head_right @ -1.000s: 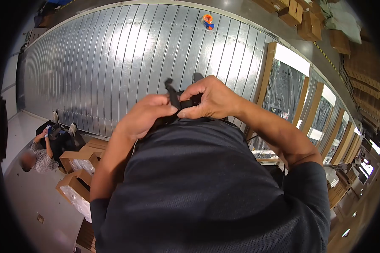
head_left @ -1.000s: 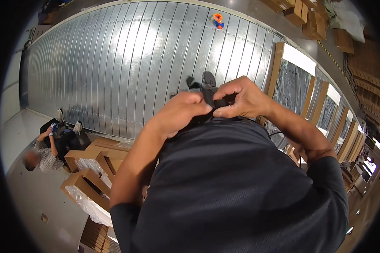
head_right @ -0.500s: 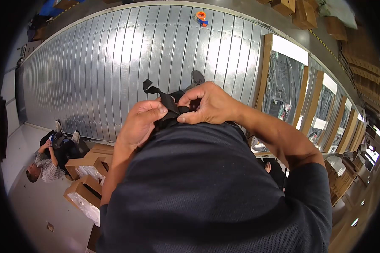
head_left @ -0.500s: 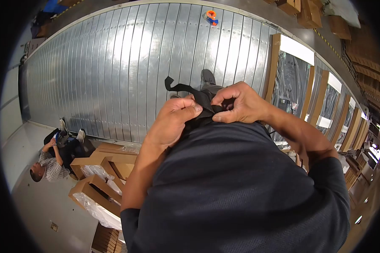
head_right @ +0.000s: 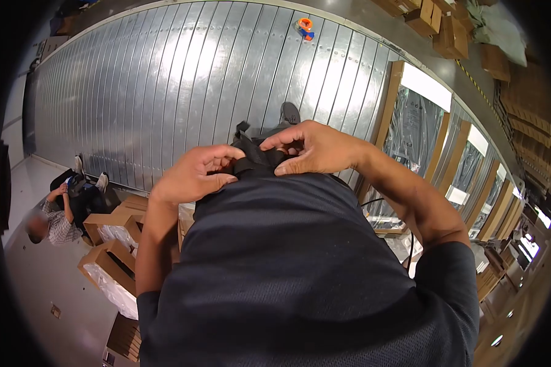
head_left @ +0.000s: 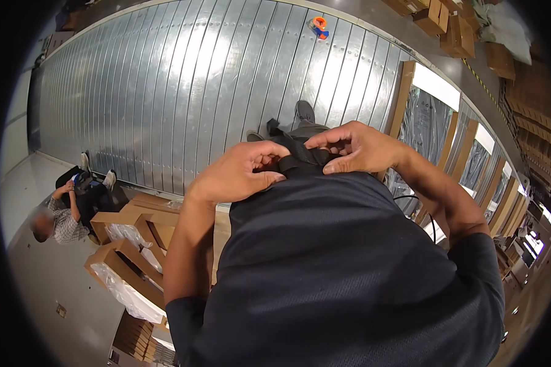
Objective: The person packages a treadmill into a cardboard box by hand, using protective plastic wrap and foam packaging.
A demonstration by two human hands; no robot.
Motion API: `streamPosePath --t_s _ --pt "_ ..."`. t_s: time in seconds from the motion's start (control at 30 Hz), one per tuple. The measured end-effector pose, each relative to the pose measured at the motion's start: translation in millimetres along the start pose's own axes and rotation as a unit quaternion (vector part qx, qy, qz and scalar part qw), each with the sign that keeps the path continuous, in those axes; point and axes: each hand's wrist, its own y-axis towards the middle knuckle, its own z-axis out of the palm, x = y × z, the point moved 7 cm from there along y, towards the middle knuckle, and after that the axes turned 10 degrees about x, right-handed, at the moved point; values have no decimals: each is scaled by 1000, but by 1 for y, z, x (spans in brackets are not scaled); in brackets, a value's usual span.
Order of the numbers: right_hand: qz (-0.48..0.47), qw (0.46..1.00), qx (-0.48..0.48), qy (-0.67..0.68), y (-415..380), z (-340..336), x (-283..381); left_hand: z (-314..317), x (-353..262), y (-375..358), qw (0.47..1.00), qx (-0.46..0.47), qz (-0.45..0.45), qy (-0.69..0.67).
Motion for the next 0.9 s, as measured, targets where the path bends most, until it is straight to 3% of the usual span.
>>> streamPosePath --t_s 0.1,0.3,0.37,0.43,0.5,0.57,0.63,0.7,0.8,0.87,0.9 --pt "2 999 12 35 0 4 0 -1 5 -5 999 -27 -27 35" --pt "-16 995 -2 96 -9 0 -15 -9 42 -52 993 -114 6 16" --pt "21 994 -21 107 -28 -14 -38 -6 77 -78 979 -161 -15 -124" --pt "89 964 -2 249 -58 -17 -71 9 120 -103 947 -200 -26 -249" --pt "90 975 -76 188 -81 -11 -97 36 151 -125 919 -237 -36 -313" --pt "86 960 -79 256 -95 -1 -117 66 171 -138 881 -269 -77 -382" --pt "73 952 -89 285 -99 -2 -110 102 188 -140 812 -281 -145 -490" --pt "94 960 -118 236 -89 -10 -81 116 234 -153 822 -255 -160 -484" --pt "47 969 -81 230 -56 -13 -66 89 229 -158 882 -284 -46 -374" --pt "71 980 -47 182 -47 -12 -62 67 193 -139 816 -326 145 -455" --pt "91 985 -21 146 -42 -7 -53 59 168 -127 828 -345 76 -435"
